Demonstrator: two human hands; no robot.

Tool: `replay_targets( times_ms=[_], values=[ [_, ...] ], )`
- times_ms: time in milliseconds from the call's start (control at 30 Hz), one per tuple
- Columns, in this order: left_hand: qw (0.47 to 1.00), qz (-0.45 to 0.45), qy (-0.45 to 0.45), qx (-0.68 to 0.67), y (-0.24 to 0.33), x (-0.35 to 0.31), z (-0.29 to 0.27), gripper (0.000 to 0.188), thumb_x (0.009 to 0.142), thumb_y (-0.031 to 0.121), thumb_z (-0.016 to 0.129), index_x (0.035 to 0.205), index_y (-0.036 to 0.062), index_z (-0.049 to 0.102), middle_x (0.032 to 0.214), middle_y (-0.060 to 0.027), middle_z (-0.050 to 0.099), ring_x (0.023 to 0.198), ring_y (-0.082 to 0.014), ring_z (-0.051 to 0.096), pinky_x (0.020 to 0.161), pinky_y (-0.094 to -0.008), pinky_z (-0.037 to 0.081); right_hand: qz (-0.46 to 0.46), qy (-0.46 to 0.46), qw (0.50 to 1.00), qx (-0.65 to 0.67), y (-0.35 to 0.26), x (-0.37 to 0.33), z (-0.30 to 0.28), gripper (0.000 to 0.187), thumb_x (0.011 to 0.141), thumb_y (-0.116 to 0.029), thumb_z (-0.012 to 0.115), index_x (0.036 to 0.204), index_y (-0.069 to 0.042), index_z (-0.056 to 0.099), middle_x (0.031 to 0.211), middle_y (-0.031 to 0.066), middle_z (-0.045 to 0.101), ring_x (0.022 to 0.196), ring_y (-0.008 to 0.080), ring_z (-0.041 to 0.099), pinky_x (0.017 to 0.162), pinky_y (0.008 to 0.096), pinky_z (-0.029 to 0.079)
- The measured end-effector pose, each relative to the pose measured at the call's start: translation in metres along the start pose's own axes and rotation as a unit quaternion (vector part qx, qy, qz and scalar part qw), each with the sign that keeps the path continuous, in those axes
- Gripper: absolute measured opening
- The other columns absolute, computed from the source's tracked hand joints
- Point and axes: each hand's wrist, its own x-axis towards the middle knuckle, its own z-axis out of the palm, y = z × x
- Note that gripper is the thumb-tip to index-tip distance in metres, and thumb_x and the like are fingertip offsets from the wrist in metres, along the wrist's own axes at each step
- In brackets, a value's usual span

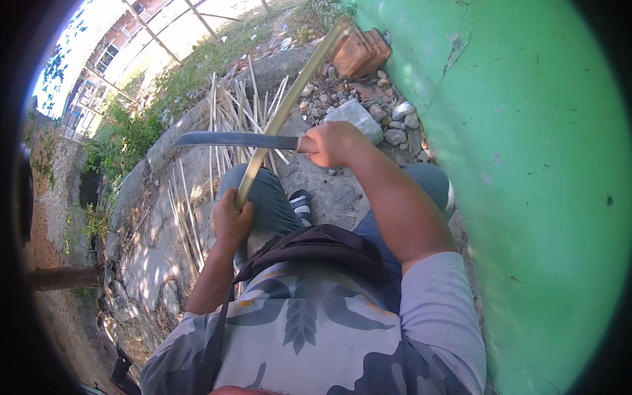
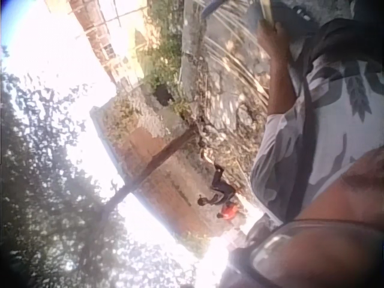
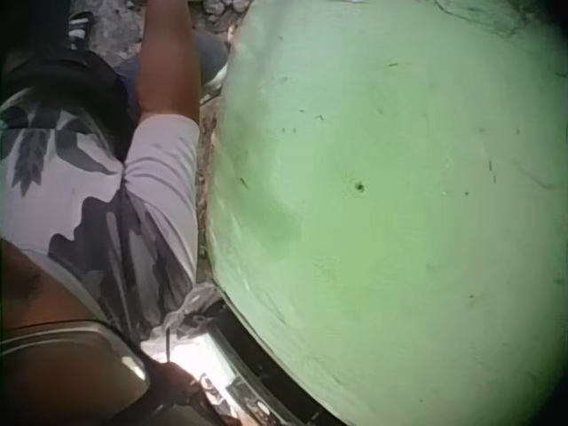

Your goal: The person scrapes a thin bamboo strip using a machete, places it down, and picks up a wider bamboo strip to scrape it with the machete.

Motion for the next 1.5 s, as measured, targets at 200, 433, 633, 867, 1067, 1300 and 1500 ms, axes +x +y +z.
replay_targets(
  times_ms=[200, 433, 633, 867, 1067, 1300, 1500],
  values=[
    [1.000, 0.011, -0.002, -0.003, 0.002, 0.000, -0.001, 0.027, 0.079, 0.017, 0.066, 0.102, 0.0034, 0.067, 0.081, -0.0228, 0.068, 0.078, -0.0428, 0.068, 0.070, -0.0498, 0.052, -0.035, -0.010, 0.999, -0.014, -0.005, 0.001, 0.006, 0.023, 0.078, -0.034, 0.073, 0.086, -0.014, 0.068, 0.078, 0.0136, 0.070, 0.076, 0.0386, 0.069, 0.068, 0.0498, 0.054],
    [1.000, 0.008, 0.001, -0.010, 0.004, 0.000, -0.002, 0.025, 0.079, 0.016, 0.066, 0.100, 0.0032, 0.067, 0.080, -0.0223, 0.068, 0.076, -0.0426, 0.068, 0.069, -0.0491, 0.052, -0.023, -0.013, 0.999, -0.021, -0.002, 0.001, -0.005, 0.019, 0.077, -0.030, 0.073, 0.089, -0.015, 0.070, 0.083, 0.0118, 0.072, 0.083, 0.0364, 0.070, 0.072, 0.0483, 0.055],
    [1.000, 0.012, -0.001, 0.002, 0.004, 0.001, -0.001, 0.026, 0.079, 0.017, 0.065, 0.101, 0.0031, 0.067, 0.081, -0.0228, 0.068, 0.077, -0.0428, 0.068, 0.070, -0.0496, 0.053, 0.004, 0.027, 1.000, 0.010, 0.012, 0.000, 0.000, 0.024, 0.076, -0.033, 0.077, 0.087, -0.012, 0.071, 0.077, 0.0154, 0.070, 0.076, 0.0392, 0.069, 0.068, 0.0484, 0.054],
    [1.000, 0.001, 0.005, 0.003, -0.001, 0.000, -0.001, 0.028, 0.079, 0.018, 0.066, 0.103, 0.0037, 0.067, 0.081, -0.0233, 0.068, 0.078, -0.0427, 0.068, 0.071, -0.0495, 0.053, -0.025, 0.013, 0.998, 0.065, 0.000, -0.001, -0.005, 0.029, 0.077, -0.036, 0.077, 0.085, -0.010, 0.068, 0.075, 0.0146, 0.070, 0.076, 0.0394, 0.069, 0.068, 0.0482, 0.055],
    [1.000, -0.011, -0.015, -0.004, 0.002, 0.000, -0.002, 0.025, 0.079, 0.018, 0.067, 0.099, 0.0045, 0.065, 0.088, -0.0209, 0.069, 0.080, -0.0426, 0.068, 0.072, -0.0504, 0.053, -0.008, 0.002, 0.999, -0.048, -0.010, 0.000, -0.016, 0.028, 0.075, -0.037, 0.077, 0.089, -0.015, 0.068, 0.078, 0.0128, 0.071, 0.077, 0.0372, 0.070, 0.071, 0.0485, 0.056],
    [0.999, 0.036, 0.009, -0.006, 0.000, 0.000, 0.001, 0.025, 0.079, 0.016, 0.068, 0.100, 0.0041, 0.065, 0.084, -0.0212, 0.069, 0.078, -0.0417, 0.068, 0.070, -0.0488, 0.054, 0.018, 0.009, 0.999, -0.045, 0.001, -0.002, -0.009, 0.027, 0.075, -0.037, 0.077, 0.092, -0.017, 0.070, 0.077, 0.0120, 0.071, 0.078, 0.0358, 0.071, 0.073, 0.0478, 0.057],
    [0.999, 0.038, 0.012, -0.008, -0.004, 0.000, 0.002, 0.026, 0.079, 0.017, 0.069, 0.101, 0.0044, 0.065, 0.084, -0.0215, 0.068, 0.078, -0.0418, 0.068, 0.069, -0.0487, 0.054, -0.024, -0.007, 0.999, -0.022, -0.014, -0.005, -0.003, 0.025, 0.078, -0.037, 0.075, 0.086, -0.014, 0.069, 0.073, 0.0125, 0.070, 0.074, 0.0366, 0.070, 0.071, 0.0480, 0.056]
  ],
)
